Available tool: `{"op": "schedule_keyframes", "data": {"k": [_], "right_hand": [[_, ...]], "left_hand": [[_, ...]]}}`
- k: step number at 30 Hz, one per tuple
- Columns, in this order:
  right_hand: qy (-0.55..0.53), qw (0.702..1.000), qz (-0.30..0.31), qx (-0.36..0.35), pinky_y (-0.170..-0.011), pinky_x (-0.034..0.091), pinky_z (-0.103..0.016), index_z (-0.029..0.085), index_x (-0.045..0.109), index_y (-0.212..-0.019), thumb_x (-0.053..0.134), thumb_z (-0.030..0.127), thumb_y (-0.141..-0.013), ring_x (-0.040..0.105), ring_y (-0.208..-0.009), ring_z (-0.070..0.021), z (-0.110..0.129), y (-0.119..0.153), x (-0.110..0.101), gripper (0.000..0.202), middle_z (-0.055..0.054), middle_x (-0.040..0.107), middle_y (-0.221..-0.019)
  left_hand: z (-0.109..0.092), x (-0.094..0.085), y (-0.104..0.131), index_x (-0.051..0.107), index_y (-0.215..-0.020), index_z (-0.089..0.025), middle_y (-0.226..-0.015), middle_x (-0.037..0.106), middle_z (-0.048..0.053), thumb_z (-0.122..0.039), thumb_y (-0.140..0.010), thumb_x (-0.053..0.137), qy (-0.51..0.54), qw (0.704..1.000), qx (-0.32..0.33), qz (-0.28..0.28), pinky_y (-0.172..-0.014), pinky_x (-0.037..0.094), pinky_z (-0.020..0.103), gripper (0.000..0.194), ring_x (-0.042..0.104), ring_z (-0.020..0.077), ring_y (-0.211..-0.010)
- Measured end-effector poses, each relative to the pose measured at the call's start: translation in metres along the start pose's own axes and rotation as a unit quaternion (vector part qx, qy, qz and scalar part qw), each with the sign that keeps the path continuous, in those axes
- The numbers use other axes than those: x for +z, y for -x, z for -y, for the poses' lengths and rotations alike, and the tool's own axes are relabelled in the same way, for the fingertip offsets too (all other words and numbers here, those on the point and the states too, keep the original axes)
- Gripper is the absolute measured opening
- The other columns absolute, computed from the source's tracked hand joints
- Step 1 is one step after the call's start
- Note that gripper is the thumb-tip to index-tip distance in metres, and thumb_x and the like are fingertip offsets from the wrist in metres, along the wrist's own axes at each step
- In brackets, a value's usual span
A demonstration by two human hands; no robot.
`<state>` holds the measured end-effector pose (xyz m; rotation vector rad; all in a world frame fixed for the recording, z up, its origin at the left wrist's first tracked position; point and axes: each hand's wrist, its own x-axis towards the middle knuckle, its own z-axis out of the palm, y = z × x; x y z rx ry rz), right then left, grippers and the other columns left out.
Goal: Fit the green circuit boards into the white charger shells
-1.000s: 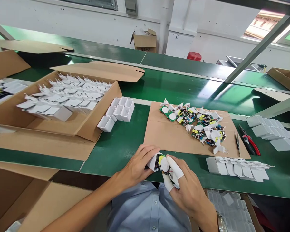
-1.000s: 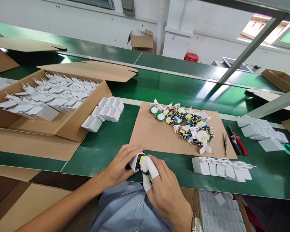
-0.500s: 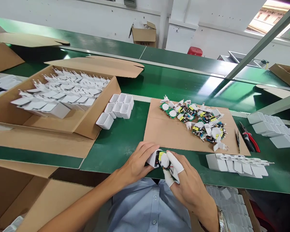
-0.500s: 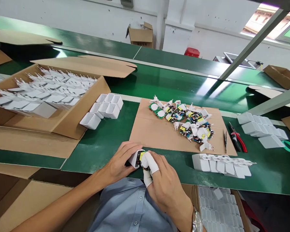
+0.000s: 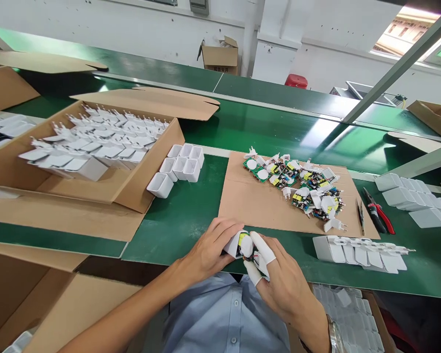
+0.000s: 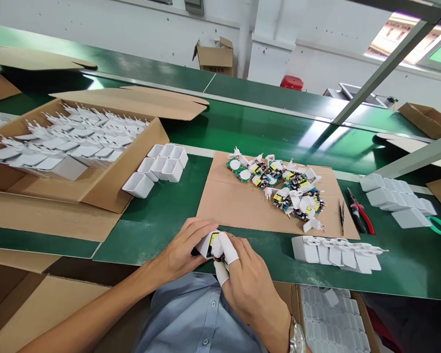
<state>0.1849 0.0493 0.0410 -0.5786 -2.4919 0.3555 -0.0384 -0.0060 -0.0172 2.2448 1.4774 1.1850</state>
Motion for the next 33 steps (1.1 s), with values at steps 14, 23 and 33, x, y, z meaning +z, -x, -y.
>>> {"op": "schedule_keyframes", "data": {"k": [14, 23, 33], "right_hand": [[-0.144, 0.989, -0.010, 0.017, -0.112, 0.062, -0.046, 0.025, 0.055, -0.154, 0.059, 0.012, -0.105, 0.065, -0.140, -0.0259, -0.023, 0.016, 0.018, 0.051, -0.016, 0.065, -0.150], [-0.068, 0.995, -0.058, -0.035, -0.088, 0.069, -0.045, 0.020, 0.060, -0.145, 0.056, 0.002, -0.094, 0.069, -0.117, -0.0296, -0.029, 0.021, 0.038, 0.054, -0.019, 0.067, -0.130], [-0.048, 0.999, 0.008, -0.015, -0.075, 0.068, -0.044, 0.010, 0.058, -0.143, 0.052, 0.000, -0.090, 0.067, -0.106, -0.0316, -0.027, 0.020, 0.036, 0.055, -0.022, 0.068, -0.125]], "left_hand": [[0.003, -0.010, 0.005, 0.048, -0.159, -0.027, -0.145, 0.071, 0.012, -0.026, -0.100, 0.074, 0.258, 0.950, -0.161, 0.073, -0.106, 0.061, 0.039, 0.064, 0.074, 0.0258, -0.125], [0.006, -0.007, 0.011, 0.028, -0.172, -0.032, -0.152, 0.063, 0.019, -0.059, -0.090, 0.085, 0.285, 0.948, -0.142, 0.002, -0.116, 0.055, 0.052, 0.103, 0.065, 0.0357, -0.139], [-0.008, -0.006, -0.007, 0.066, -0.131, -0.018, -0.119, 0.069, 0.013, -0.002, -0.097, 0.067, 0.138, 0.988, 0.016, -0.068, -0.097, 0.060, 0.033, 0.037, 0.068, 0.0217, -0.112]]}}
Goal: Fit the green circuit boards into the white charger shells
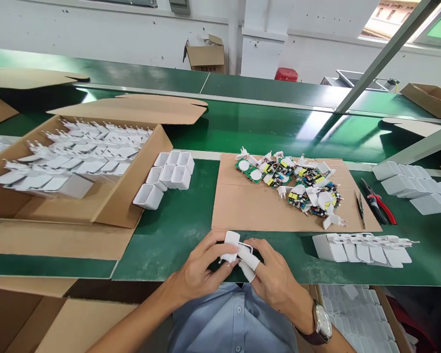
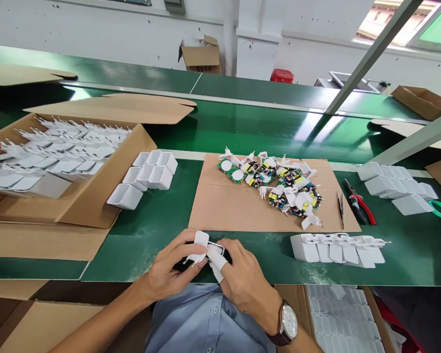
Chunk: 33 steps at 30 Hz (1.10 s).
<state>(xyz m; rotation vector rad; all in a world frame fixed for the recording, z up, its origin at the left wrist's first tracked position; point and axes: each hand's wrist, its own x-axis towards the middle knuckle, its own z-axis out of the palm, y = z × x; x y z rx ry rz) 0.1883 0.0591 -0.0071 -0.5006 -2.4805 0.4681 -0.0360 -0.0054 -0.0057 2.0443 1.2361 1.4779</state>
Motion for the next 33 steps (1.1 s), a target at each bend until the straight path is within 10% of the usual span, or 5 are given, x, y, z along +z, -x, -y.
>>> {"op": "schedule_keyframes", "data": {"k": [22, 33], "right_hand": [[-0.038, 0.997, -0.067, 0.016, -0.097, 0.069, -0.041, 0.017, 0.059, -0.146, 0.058, 0.010, -0.102, 0.072, -0.125, -0.0274, 0.001, 0.004, 0.003, 0.045, -0.021, 0.069, -0.136], [-0.059, 0.994, -0.074, 0.046, -0.089, 0.068, -0.043, 0.021, 0.068, -0.138, 0.056, 0.003, -0.094, 0.073, -0.115, -0.0285, 0.001, 0.005, 0.009, 0.049, -0.018, 0.072, -0.128]], "left_hand": [[-0.001, 0.003, 0.001, 0.062, -0.115, -0.020, -0.110, 0.069, 0.010, -0.005, -0.096, 0.065, -0.005, 0.999, -0.032, -0.012, -0.086, 0.060, 0.028, 0.024, 0.070, 0.0180, -0.098], [0.005, 0.003, 0.012, 0.047, -0.154, -0.024, -0.130, 0.070, 0.014, -0.028, -0.101, 0.073, -0.018, 0.997, -0.077, -0.009, -0.100, 0.065, 0.041, 0.060, 0.073, 0.0265, -0.115]]}}
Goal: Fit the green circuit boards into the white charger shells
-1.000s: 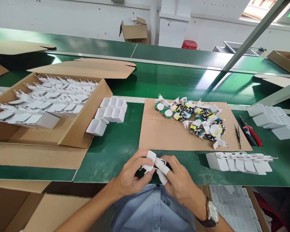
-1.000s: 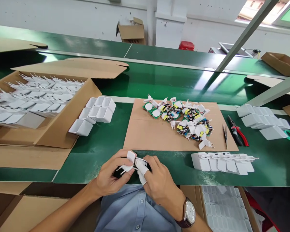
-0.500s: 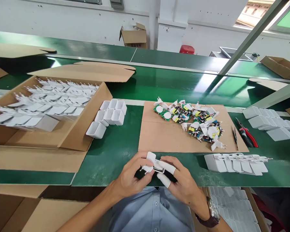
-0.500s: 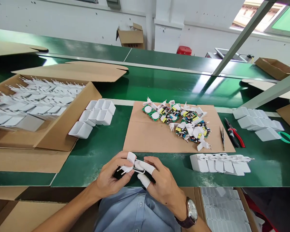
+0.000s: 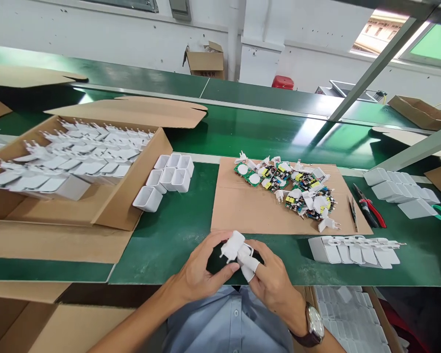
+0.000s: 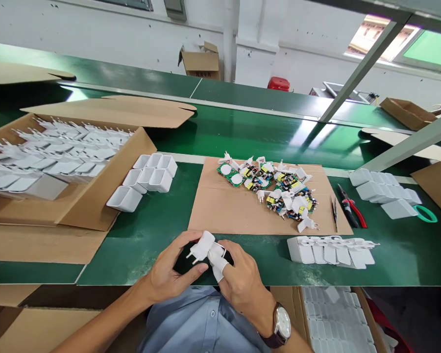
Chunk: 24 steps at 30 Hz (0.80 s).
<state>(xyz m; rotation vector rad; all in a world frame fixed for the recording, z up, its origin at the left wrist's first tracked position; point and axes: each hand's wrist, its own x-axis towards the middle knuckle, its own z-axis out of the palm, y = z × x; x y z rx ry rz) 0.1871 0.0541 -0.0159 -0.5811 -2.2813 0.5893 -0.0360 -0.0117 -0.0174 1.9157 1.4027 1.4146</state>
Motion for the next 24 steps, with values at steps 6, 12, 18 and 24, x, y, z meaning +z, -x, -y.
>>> {"op": "schedule_keyframes", "data": {"k": [6, 12, 18, 24], "right_hand": [[-0.445, 0.825, -0.104, 0.332, -0.074, 0.067, -0.030, 0.024, 0.078, -0.116, 0.079, 0.036, -0.096, 0.077, -0.088, -0.0193, 0.013, -0.013, 0.010, 0.022, -0.007, 0.080, -0.107], [-0.652, 0.599, -0.109, 0.453, -0.061, 0.064, -0.024, 0.022, 0.082, -0.108, 0.093, 0.046, -0.082, 0.074, -0.070, -0.0157, 0.028, -0.018, 0.014, 0.038, -0.004, 0.082, -0.093], [-0.650, 0.611, -0.096, 0.441, -0.067, 0.067, -0.029, 0.021, 0.080, -0.115, 0.087, 0.045, -0.089, 0.076, -0.075, -0.0181, 0.028, -0.013, 0.012, 0.036, -0.006, 0.082, -0.100], [-0.651, 0.614, -0.097, 0.436, -0.066, 0.066, -0.027, 0.021, 0.080, -0.115, 0.087, 0.045, -0.090, 0.076, -0.076, -0.0179, 0.030, -0.011, 0.010, 0.036, -0.007, 0.083, -0.100]], "left_hand": [[-0.007, 0.006, 0.001, 0.040, -0.164, -0.023, -0.148, 0.062, 0.021, -0.040, -0.095, 0.084, 0.004, 0.999, 0.038, 0.001, -0.109, 0.062, 0.048, 0.084, 0.067, 0.0336, -0.133], [-0.024, 0.014, -0.005, 0.043, -0.161, -0.021, -0.141, 0.068, 0.019, -0.026, -0.095, 0.083, 0.011, 0.998, 0.046, -0.043, -0.104, 0.064, 0.042, 0.078, 0.071, 0.0287, -0.124], [-0.034, 0.011, -0.010, 0.044, -0.160, -0.020, -0.135, 0.071, 0.018, -0.023, -0.095, 0.080, -0.007, 0.997, 0.062, -0.044, -0.100, 0.065, 0.042, 0.074, 0.074, 0.0283, -0.118], [-0.034, 0.012, -0.008, 0.045, -0.159, -0.020, -0.136, 0.072, 0.018, -0.023, -0.093, 0.081, -0.003, 0.997, 0.065, -0.046, -0.100, 0.065, 0.043, 0.075, 0.075, 0.0290, -0.118]]}}
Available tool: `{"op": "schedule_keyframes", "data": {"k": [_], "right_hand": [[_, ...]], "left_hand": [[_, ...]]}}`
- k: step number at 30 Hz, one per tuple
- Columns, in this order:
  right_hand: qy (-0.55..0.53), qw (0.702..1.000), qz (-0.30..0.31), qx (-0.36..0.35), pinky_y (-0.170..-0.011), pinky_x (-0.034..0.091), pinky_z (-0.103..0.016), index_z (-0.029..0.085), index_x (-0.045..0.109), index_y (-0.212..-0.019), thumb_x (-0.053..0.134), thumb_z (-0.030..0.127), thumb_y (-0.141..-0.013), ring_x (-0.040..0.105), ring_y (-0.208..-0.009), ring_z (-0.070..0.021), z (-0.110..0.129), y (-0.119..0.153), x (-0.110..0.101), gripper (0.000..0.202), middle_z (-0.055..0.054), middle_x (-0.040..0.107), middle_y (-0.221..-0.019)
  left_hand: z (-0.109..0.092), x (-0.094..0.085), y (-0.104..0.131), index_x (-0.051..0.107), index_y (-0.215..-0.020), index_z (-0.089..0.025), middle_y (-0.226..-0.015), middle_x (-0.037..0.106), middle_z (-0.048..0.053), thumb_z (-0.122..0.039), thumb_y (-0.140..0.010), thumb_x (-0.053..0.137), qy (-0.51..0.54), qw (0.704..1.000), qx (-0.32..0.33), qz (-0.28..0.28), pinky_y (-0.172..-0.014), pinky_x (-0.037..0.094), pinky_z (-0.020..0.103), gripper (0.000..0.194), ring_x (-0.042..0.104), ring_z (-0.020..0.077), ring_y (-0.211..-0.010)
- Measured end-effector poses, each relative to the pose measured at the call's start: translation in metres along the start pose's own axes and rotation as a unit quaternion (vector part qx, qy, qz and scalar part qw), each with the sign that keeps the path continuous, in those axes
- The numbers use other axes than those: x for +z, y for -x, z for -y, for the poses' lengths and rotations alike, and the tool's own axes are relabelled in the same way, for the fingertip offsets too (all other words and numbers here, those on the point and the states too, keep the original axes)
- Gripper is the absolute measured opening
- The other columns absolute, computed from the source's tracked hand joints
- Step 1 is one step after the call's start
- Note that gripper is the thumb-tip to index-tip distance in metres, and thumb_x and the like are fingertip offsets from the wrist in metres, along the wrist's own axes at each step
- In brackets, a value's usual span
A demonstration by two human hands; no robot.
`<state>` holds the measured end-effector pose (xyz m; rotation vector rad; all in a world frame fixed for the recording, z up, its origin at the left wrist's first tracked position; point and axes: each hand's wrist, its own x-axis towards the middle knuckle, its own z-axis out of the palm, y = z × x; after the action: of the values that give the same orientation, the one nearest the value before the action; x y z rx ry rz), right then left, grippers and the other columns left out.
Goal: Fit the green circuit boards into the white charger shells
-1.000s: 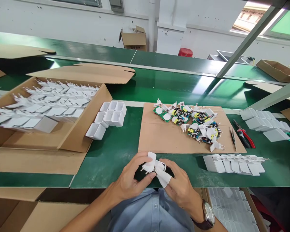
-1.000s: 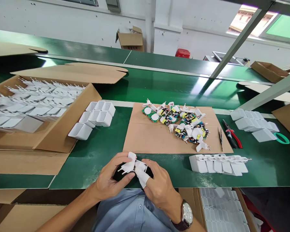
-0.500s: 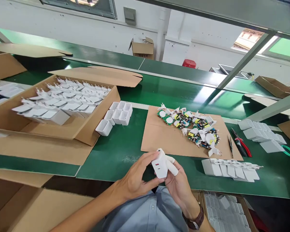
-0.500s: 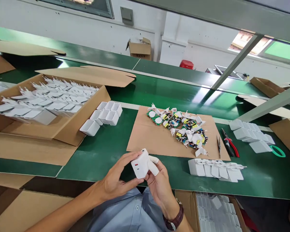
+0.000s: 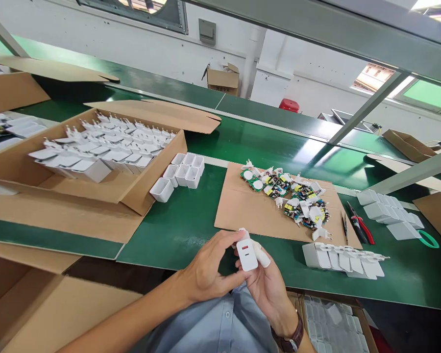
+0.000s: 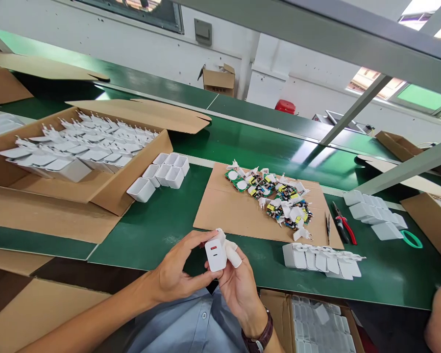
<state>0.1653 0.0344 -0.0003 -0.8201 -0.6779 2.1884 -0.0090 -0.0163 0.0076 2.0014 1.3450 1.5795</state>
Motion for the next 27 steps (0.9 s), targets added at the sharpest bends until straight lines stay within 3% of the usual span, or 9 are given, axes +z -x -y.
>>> {"op": "schedule_keyframes", "data": {"k": [5, 11, 17, 27], "right_hand": [[0.013, 1.000, 0.005, -0.015, -0.068, 0.067, -0.033, 0.021, 0.079, -0.115, 0.085, 0.044, -0.091, 0.076, -0.076, -0.0200, 0.001, 0.001, 0.000, 0.034, -0.007, 0.082, -0.103], [-0.007, 1.000, 0.007, -0.010, -0.067, 0.067, -0.027, 0.024, 0.082, -0.109, 0.091, 0.042, -0.085, 0.075, -0.071, -0.0159, 0.004, 0.000, 0.008, 0.031, -0.004, 0.082, -0.099], [0.013, 1.000, 0.004, -0.010, -0.066, 0.068, -0.031, 0.023, 0.082, -0.111, 0.089, 0.043, -0.085, 0.075, -0.071, -0.0182, 0.005, 0.000, 0.012, 0.034, -0.005, 0.083, -0.101], [0.001, 1.000, 0.014, 0.011, -0.076, 0.069, -0.040, 0.023, 0.077, -0.111, 0.085, 0.046, -0.090, 0.079, -0.085, -0.0239, -0.001, 0.000, 0.006, 0.032, -0.006, 0.080, -0.103]], "left_hand": [[0.001, 0.000, 0.000, 0.045, -0.160, -0.020, -0.136, 0.072, 0.018, -0.020, -0.092, 0.082, 0.011, 1.000, 0.004, -0.002, -0.101, 0.065, 0.043, 0.077, 0.074, 0.0294, -0.120], [0.000, 0.000, -0.005, 0.049, -0.157, -0.016, -0.138, 0.072, 0.020, -0.012, -0.091, 0.077, -0.003, 0.999, 0.035, -0.012, -0.103, 0.064, 0.041, 0.072, 0.074, 0.0290, -0.123], [0.000, -0.003, -0.007, 0.049, -0.157, -0.018, -0.140, 0.072, 0.019, -0.012, -0.092, 0.075, -0.012, 0.999, 0.037, -0.004, -0.103, 0.065, 0.042, 0.071, 0.074, 0.0290, -0.124], [0.004, -0.003, -0.004, 0.050, -0.158, -0.020, -0.139, 0.072, 0.018, -0.013, -0.092, 0.075, -0.016, 1.000, 0.024, 0.011, -0.102, 0.066, 0.042, 0.071, 0.075, 0.0293, -0.122]]}}
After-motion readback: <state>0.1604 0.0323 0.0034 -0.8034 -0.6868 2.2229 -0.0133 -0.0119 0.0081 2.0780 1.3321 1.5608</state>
